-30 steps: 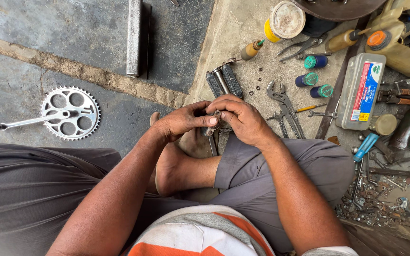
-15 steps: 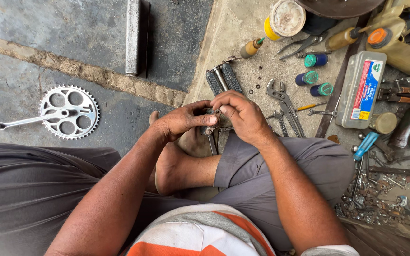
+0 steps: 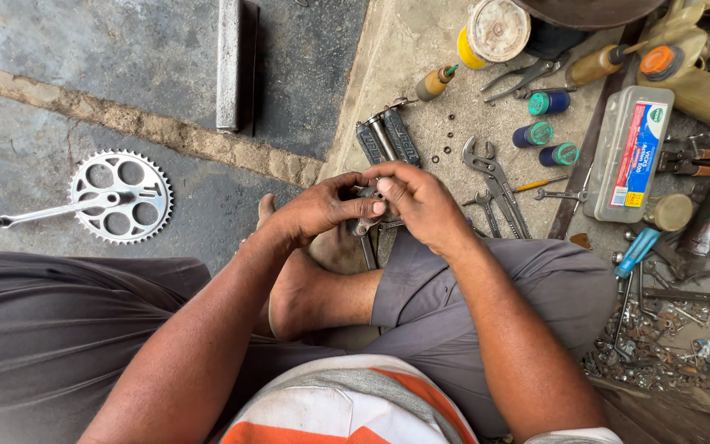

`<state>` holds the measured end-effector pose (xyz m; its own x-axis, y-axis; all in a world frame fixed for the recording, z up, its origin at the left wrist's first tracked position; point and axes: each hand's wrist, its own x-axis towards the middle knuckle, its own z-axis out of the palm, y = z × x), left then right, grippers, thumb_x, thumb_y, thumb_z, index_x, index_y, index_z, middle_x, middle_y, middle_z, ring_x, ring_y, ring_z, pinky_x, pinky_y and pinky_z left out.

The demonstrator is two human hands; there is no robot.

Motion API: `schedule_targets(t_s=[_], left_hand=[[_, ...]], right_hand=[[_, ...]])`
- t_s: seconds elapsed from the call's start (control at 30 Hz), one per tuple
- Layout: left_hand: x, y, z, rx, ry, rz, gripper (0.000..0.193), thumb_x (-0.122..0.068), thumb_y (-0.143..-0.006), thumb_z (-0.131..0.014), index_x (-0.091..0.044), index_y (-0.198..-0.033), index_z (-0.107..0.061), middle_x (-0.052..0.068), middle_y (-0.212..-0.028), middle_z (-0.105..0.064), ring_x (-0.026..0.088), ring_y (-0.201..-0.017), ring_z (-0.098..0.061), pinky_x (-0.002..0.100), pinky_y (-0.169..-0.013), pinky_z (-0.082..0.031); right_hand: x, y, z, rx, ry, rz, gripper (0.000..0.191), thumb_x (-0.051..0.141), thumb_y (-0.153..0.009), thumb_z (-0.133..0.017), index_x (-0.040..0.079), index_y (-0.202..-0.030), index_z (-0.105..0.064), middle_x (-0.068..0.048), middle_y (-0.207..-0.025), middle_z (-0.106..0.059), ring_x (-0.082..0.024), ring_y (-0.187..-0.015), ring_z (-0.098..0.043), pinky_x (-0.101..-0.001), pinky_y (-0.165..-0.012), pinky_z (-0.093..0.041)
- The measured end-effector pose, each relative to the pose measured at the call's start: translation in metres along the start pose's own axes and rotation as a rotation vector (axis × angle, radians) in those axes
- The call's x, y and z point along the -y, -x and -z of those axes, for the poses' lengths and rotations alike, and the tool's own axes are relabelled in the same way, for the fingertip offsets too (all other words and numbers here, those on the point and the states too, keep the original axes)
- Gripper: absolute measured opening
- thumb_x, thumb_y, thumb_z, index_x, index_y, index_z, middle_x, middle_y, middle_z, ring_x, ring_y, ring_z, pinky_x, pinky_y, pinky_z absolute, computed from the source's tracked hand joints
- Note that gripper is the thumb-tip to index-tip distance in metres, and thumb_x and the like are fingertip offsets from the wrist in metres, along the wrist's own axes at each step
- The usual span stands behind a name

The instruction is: The person sits on the floor and uses a screwdriver and wrench to disassemble and reassemble a small mechanical component. They remove a screw, separate parts, and then reattach them, tightening the screw back into place.

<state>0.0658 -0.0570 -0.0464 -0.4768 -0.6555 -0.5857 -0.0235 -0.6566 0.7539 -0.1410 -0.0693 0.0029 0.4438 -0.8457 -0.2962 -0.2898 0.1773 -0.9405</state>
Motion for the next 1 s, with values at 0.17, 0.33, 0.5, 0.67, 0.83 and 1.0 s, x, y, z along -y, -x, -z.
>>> schedule_targets(t_s=[0.17,0.33,0.5,0.67,0.83,1.0], left_hand=[[0.000,0.001,0.003,0.033,-0.078,0.038,0.111,-0.064,-0.065,-0.082,-0.008,-0.154,-0.046,0.023,-0.143,-0.058,0.034,-0.141,-0.048,0.052,-0.117,-0.033],[-0.005,0.007,0.000,0.035,-0.123,0.033,0.112,-0.060,-0.059,-0.086,-0.010,-0.150,-0.048,0.023,-0.138,-0.061,0.036,-0.137,-0.054,0.050,-0.114,-0.041],[-0.008,0.007,-0.003,-0.022,-0.178,0.033,0.103,-0.057,-0.061,-0.086,-0.013,-0.148,-0.052,0.021,-0.139,-0.061,0.035,-0.137,-0.053,0.049,-0.113,-0.041],[-0.005,0.003,-0.005,-0.022,-0.161,0.051,0.105,-0.059,-0.062,-0.084,-0.014,-0.151,-0.049,0.022,-0.139,-0.061,0.035,-0.137,-0.054,0.048,-0.113,-0.043],[-0.004,0.000,-0.004,0.001,-0.209,0.039,0.106,-0.059,-0.065,-0.083,-0.013,-0.153,-0.045,0.021,-0.143,-0.059,0.034,-0.139,-0.051,0.047,-0.115,-0.039],[-0.005,0.001,-0.008,-0.057,-0.266,0.060,0.103,-0.061,-0.066,-0.079,-0.015,-0.153,-0.047,0.020,-0.140,-0.063,0.033,-0.137,-0.055,0.047,-0.116,-0.041]], right_hand=[[0.001,-0.005,0.000,0.059,0.088,-0.030,0.034,0.033,-0.108,-0.051,0.007,-0.119,-0.070,-0.001,-0.103,-0.074,-0.009,-0.091,-0.069,-0.0250,-0.078,-0.058],[-0.010,-0.006,-0.001,0.069,0.037,-0.065,0.037,0.036,-0.109,-0.050,0.007,-0.115,-0.072,0.000,-0.087,-0.068,-0.006,-0.080,-0.063,-0.0217,-0.070,-0.054],[-0.015,-0.006,-0.003,0.057,-0.183,-0.211,0.033,0.034,-0.107,-0.053,0.008,-0.112,-0.071,0.006,-0.075,-0.055,0.000,-0.058,-0.044,-0.0172,-0.049,-0.038],[-0.015,-0.005,-0.004,0.045,-0.225,-0.225,0.030,0.033,-0.108,-0.054,0.008,-0.109,-0.071,0.007,-0.064,-0.048,0.000,-0.052,-0.039,-0.0176,-0.044,-0.032],[-0.012,-0.008,-0.006,0.037,-0.225,-0.217,0.031,0.033,-0.107,-0.054,0.007,-0.106,-0.070,0.008,-0.067,-0.048,0.000,-0.054,-0.041,-0.0180,-0.045,-0.034],[-0.011,-0.006,-0.008,0.013,-0.229,-0.212,0.030,0.032,-0.108,-0.055,0.007,-0.108,-0.071,0.005,-0.070,-0.049,-0.002,-0.059,-0.047,-0.0181,-0.049,-0.038]])
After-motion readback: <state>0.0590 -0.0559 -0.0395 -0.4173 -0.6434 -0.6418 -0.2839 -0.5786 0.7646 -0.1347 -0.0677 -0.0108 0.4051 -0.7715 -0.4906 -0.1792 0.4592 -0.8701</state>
